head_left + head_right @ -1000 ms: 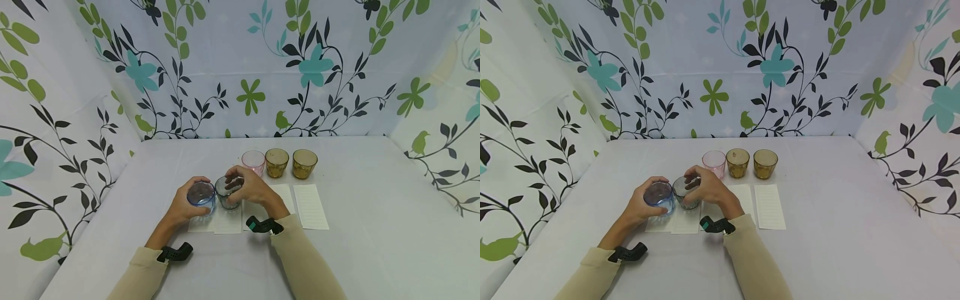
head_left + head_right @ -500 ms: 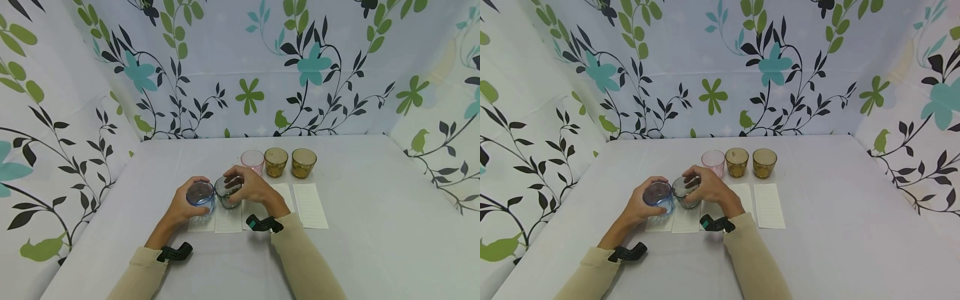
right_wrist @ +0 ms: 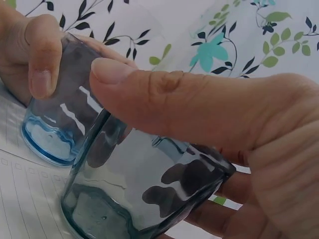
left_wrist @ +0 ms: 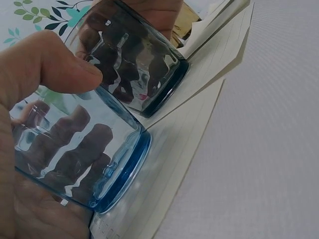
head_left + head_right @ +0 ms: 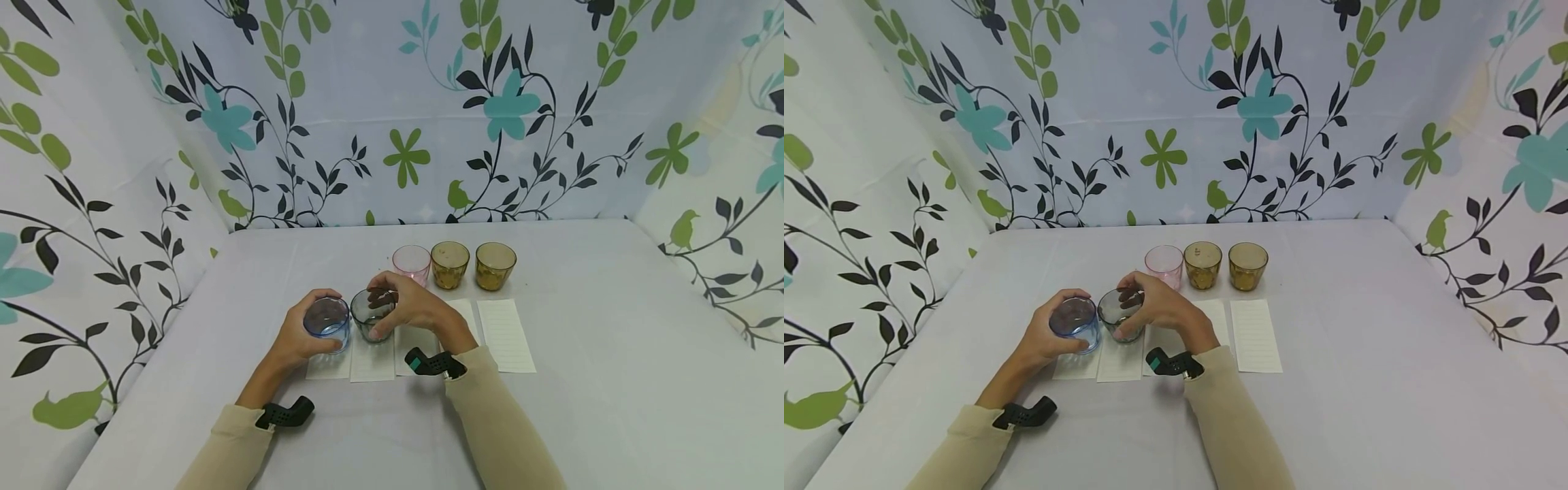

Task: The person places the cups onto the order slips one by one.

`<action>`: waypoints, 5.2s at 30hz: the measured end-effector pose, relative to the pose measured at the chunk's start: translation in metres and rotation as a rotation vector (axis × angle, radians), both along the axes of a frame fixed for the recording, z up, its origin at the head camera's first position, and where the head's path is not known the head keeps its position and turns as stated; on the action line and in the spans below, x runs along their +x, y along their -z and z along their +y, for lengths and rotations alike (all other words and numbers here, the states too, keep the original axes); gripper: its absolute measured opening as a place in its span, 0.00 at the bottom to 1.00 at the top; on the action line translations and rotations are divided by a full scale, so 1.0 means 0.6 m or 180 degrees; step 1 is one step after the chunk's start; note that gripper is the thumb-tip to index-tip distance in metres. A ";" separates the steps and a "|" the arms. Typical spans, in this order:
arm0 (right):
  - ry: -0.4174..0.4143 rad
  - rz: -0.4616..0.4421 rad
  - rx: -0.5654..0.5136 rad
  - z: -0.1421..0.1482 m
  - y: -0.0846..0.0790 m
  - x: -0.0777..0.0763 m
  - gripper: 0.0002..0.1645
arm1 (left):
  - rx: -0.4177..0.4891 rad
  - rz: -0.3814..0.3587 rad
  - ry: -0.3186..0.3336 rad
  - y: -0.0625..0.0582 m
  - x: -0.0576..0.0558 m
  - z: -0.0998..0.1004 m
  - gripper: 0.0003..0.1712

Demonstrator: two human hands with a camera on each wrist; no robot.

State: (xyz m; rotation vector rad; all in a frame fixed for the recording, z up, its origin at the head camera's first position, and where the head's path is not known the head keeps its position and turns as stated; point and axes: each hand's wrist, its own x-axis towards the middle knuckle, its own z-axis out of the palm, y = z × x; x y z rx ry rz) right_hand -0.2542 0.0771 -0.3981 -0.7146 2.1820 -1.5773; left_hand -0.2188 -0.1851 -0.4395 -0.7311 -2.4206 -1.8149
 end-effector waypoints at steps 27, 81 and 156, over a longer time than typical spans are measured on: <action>-0.0061 0.0175 0.0238 0.003 -0.017 0.006 0.50 | 0.0030 0.0004 0.0054 0.002 0.000 -0.002 0.47; 0.0903 0.1205 -0.0545 0.049 -0.079 0.021 0.44 | 0.0127 -0.0006 0.0095 0.006 0.000 -0.003 0.47; 0.2278 0.1905 0.1829 0.025 -0.026 -0.028 0.58 | 0.0120 0.0033 0.0118 0.005 -0.002 -0.007 0.47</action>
